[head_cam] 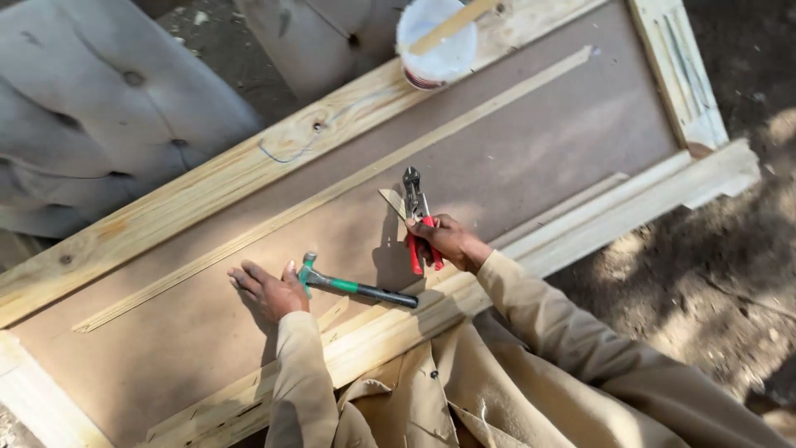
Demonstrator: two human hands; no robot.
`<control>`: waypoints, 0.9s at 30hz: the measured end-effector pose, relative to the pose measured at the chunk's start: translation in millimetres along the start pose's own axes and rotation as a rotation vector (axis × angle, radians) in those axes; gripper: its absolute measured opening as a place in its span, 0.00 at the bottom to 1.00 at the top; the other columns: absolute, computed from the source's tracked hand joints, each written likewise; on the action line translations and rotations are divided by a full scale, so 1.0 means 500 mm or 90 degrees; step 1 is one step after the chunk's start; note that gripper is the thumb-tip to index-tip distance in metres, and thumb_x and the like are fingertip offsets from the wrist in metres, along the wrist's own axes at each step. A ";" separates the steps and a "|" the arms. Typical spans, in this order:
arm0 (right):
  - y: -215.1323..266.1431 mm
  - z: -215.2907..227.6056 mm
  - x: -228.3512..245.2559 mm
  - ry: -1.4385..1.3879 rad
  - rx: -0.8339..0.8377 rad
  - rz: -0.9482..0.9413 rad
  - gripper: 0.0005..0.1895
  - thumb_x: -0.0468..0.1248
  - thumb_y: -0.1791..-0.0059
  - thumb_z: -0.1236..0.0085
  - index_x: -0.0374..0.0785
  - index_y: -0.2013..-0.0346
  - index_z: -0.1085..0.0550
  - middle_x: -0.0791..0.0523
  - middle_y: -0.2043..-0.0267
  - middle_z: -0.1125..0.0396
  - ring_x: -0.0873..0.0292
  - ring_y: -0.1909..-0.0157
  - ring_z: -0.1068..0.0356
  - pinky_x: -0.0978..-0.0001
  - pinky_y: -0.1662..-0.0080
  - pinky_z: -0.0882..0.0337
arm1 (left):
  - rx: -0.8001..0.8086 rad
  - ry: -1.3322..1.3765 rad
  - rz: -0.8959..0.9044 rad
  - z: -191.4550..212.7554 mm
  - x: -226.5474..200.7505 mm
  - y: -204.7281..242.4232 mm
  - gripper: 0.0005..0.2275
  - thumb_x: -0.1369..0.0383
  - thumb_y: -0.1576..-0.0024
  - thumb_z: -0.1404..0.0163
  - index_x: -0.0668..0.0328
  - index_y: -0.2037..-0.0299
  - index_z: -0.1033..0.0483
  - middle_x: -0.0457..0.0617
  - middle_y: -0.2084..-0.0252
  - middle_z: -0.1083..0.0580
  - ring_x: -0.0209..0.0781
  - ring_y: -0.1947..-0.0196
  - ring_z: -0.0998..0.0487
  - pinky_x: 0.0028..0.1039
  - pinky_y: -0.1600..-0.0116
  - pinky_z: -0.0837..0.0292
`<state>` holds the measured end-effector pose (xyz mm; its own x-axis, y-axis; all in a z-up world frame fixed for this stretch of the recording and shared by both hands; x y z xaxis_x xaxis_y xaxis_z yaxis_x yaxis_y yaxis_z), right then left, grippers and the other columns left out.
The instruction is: The person applies white glue from a container onto thin wooden strips using a small stick, then positions the glued strips along the inside of a large wooden frame lying on padded cushions. They use a hammer and red-handled end-cutting pliers to fasten and adjust the strips in place along the frame.
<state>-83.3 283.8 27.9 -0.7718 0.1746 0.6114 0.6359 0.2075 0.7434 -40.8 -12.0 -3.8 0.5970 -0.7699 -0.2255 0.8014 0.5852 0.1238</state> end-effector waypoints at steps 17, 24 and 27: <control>-0.059 -0.107 -0.031 -0.205 0.100 -0.067 0.13 0.38 0.54 0.48 0.30 0.76 0.34 0.48 0.83 0.36 0.53 0.81 0.30 0.67 0.79 0.26 | 0.041 0.067 0.046 0.009 -0.005 -0.003 0.34 0.58 0.48 0.50 0.66 0.37 0.53 0.61 0.34 0.58 0.60 0.34 0.58 0.40 0.32 0.60; -0.051 -0.122 -0.030 -0.221 0.121 -0.052 0.16 0.42 0.53 0.49 0.29 0.75 0.33 0.48 0.82 0.35 0.52 0.79 0.29 0.64 0.78 0.25 | 0.035 0.052 0.037 0.009 -0.006 -0.001 0.34 0.58 0.48 0.50 0.66 0.37 0.52 0.61 0.35 0.56 0.59 0.34 0.57 0.38 0.32 0.60; -0.087 -0.108 -0.065 -0.237 0.129 -0.072 0.16 0.43 0.52 0.51 0.30 0.75 0.32 0.49 0.82 0.35 0.54 0.79 0.29 0.67 0.78 0.25 | 0.030 0.057 0.020 0.014 -0.005 0.000 0.33 0.58 0.48 0.50 0.68 0.37 0.52 0.63 0.35 0.57 0.60 0.35 0.58 0.40 0.32 0.59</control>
<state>-86.0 216.9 -9.9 -0.8064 0.4675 0.3621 0.5638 0.4231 0.7093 -42.1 -12.0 3.5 0.6181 -0.7240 -0.3062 0.7843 0.5946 0.1771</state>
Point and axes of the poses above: each hand's wrist, its own y-axis away from the middle knuckle, its own z-axis out of the back of the hand, x = y × z, the point moved 5 cm from there along -y, towards the middle knuckle
